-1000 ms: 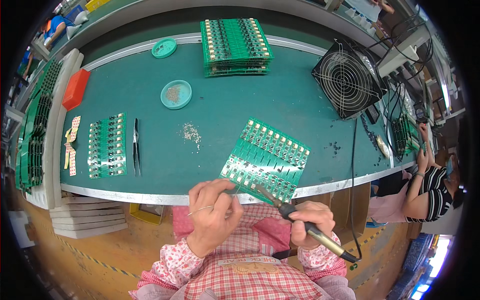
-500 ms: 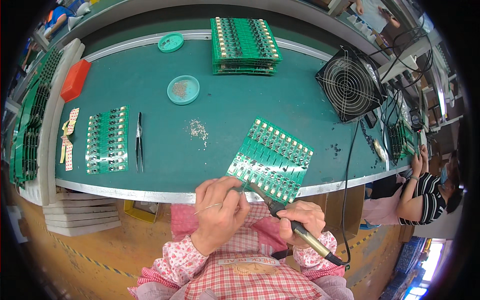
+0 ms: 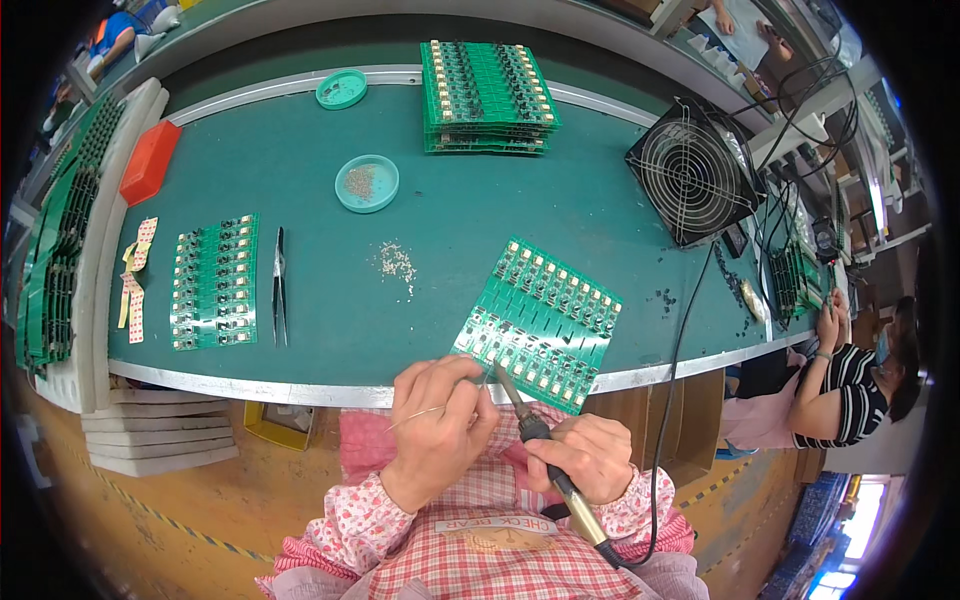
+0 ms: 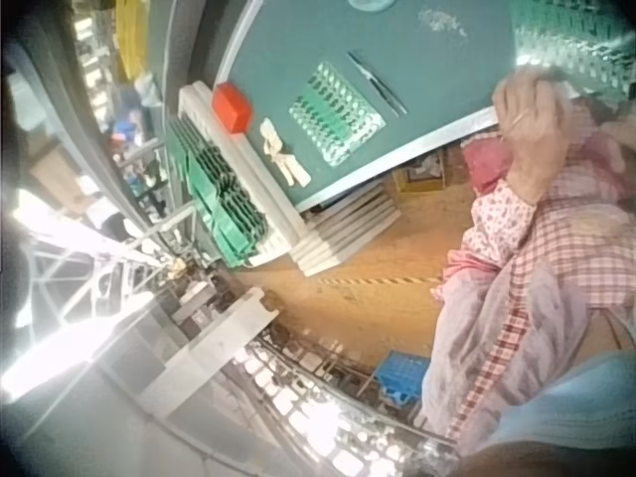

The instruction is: The person solders components onto small green circuit boards using a soldering iron and solder wire, with tweezers to position the components and a cooling fan to dissipate heat.

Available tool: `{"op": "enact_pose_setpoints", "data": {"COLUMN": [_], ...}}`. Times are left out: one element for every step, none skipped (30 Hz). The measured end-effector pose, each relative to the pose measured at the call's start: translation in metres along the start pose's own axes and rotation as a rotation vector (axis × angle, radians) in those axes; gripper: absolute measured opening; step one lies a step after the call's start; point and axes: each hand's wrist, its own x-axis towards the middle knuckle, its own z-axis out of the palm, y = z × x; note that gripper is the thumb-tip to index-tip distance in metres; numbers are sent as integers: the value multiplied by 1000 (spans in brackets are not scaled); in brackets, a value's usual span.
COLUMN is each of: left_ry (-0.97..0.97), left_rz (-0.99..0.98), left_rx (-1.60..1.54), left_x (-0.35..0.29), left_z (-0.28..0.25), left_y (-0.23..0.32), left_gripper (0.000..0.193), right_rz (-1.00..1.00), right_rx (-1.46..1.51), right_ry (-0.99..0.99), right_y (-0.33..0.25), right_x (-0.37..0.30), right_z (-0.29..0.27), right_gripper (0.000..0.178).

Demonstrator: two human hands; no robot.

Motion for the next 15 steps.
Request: {"op": "enact_pose_setpoints", "data": {"left_ry": [3, 5, 6, 6, 6, 5, -10, -25, -27, -41, -54, -52, -53, -54, -53], "left_rz": [2, 5, 8, 8, 8, 20, 15, 13, 45, 14, -13, 18, 14, 6, 32], "left_rx": [3, 5, 7, 3, -2, -17, -22, -31, -62, -33, -5, -32, 0, 40, 26], "left_x": [0, 1, 1, 0, 0, 1, 2, 3, 4, 2, 2, 1, 0, 0, 0], "left_z": [0, 0, -1, -1, -1, 0, 1, 1, 1, -1, -3, -4, -7, -7, -7], "left_y": [0, -1, -1, -2, -2, -1, 1, 3, 5, 5, 5, 5, 5, 7, 11], "left_gripper": [17, 16, 16, 15, 15, 15, 14, 14, 14, 14, 15, 15, 15, 16, 16], "right_rz": [21, 20, 60, 99, 127, 164, 198, 302, 406, 451, 487, 535, 647, 635, 657], "right_rx": [19, 19, 100, 181, 193, 182, 167, 88, -7, -130, -218, -272, -245, -361, -385], "right_ry": [-1, 2, 56, 111, 191, 303, 416, 455, 505, 544, 546, 570, 633, 625, 629], "right_y": [0, 2, 5, 9, 12, 15, 16, 15, 15, 23, 39, 51, 69, 90, 111], "right_x": [1, -1, -4, -8, -16, -26, -35, -41, -47, -46, -55, -50, -53, -53, -56], "right_z": [0, -2, -7, -11, -13, -17, -23, -33, -44, -48, -55, -61, -66, -76, -84], "right_gripper": [30, 30, 29, 27, 20, 16, 13, 9, 7, 7, 8, 12, 15, 19, 26]}}
